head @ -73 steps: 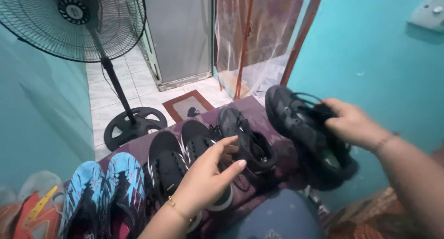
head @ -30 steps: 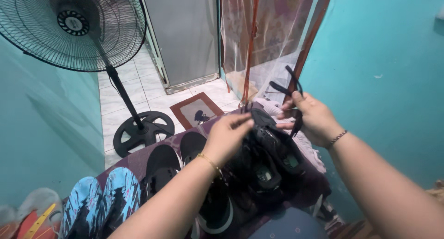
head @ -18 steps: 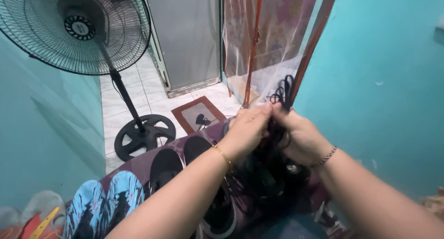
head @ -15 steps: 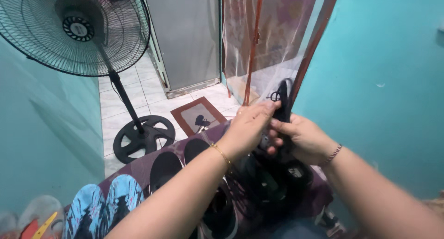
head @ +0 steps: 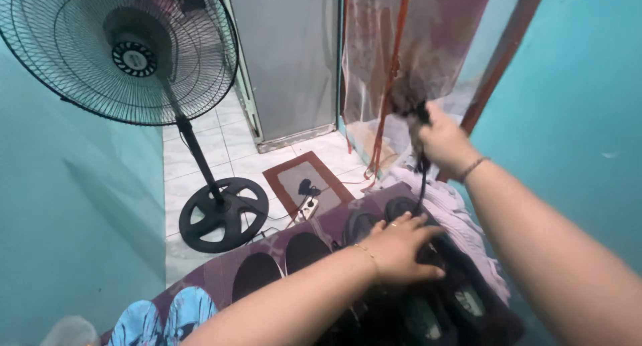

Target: The person unlaces a black sneaker, then picks up an orange and blue sneaker and begins to re-lace it. The hands thread the laces through the eyelets and pull them tight.

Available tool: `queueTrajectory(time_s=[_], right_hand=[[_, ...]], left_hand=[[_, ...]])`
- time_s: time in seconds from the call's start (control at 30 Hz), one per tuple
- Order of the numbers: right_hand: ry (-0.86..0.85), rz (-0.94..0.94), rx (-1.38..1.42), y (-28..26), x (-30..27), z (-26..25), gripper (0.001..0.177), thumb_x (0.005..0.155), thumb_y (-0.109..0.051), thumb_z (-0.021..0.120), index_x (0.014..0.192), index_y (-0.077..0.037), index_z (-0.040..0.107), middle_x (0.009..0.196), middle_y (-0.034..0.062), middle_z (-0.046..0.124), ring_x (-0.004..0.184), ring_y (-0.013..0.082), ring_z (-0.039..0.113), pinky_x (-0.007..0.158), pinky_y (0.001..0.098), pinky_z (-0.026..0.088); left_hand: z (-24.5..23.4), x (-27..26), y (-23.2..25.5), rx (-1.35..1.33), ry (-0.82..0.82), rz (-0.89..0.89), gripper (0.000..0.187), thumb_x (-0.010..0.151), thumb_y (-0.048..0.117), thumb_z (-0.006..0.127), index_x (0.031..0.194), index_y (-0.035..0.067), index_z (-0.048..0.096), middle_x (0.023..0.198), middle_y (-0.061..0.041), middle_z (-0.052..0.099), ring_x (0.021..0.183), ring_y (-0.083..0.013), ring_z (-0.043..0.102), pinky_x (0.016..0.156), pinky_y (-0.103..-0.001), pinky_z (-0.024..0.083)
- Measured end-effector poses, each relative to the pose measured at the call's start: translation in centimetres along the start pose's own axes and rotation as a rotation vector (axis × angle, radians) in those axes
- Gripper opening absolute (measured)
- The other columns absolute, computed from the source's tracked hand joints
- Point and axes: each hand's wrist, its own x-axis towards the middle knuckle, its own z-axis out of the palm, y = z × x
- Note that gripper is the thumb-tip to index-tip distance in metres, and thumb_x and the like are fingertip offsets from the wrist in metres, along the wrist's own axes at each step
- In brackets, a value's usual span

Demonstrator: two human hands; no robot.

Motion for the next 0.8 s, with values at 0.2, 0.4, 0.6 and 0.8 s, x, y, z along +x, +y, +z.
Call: queueTrajectory(time_s=[0.2, 0.4, 0.6, 0.8], right_hand=[[0.040, -0.095, 0.052, 0.7, 4.6, 0.1, 0.012, 0.105, -0.017, 0.057, 0.116, -0.011, 0.053, 0.080, 0.0036, 0.051, 0.068, 0.0148, 0.049, 0.060, 0.0353, 0.044], [-0.174, -0.116, -0.683, 11.6, 3.1, -0.2, 0.029, 0.088, -0.005, 0.058, 0.117, -0.005, 0.061, 0.109, 0.0237, 0.068, 0.104, 0.0374, 0.066, 0.091, 0.0426, 0.051], [-0.426, 0.350, -0.851, 18.2, 1.2, -1.5, 0.047, 0.088, -0.035, 0.073, 0.131, -0.018, 0.064, 0.121, 0.0101, 0.071, 0.113, 0.0257, 0.068, 0.098, 0.0366, 0.052], [-0.365, 0.365, -0.653, 20.7, 1.7, -2.1, 0.055, 0.085, -0.034, 0.078, 0.134, -0.014, 0.062, 0.128, 0.0062, 0.071, 0.120, 0.0199, 0.067, 0.106, 0.0333, 0.049]], left_hand=[[-0.2, 5.2, -5.2, -0.238, 0.363, -0.186, 0.076, 0.076, 0.049, 0.074, 0.136, 0.005, 0.061, 0.146, -0.025, 0.052, 0.135, -0.0386, 0.051, 0.112, -0.042, 0.041], [0.6, 8.6, -16.5, -0.433, 0.353, -0.335, 0.045, 0.078, 0.037, 0.071, 0.110, 0.006, 0.077, 0.111, -0.016, 0.076, 0.105, -0.0277, 0.072, 0.095, -0.035, 0.054], [5.2, 11.3, -20.1, -0.578, 0.048, -0.451, 0.042, 0.084, 0.046, 0.073, 0.104, 0.009, 0.076, 0.107, -0.012, 0.078, 0.099, -0.0227, 0.073, 0.090, -0.034, 0.055], [5.7, 10.4, -19.6, -0.271, -0.058, -0.362, 0.048, 0.083, 0.045, 0.072, 0.117, 0.012, 0.075, 0.113, -0.012, 0.076, 0.106, -0.0249, 0.072, 0.094, -0.034, 0.053]])
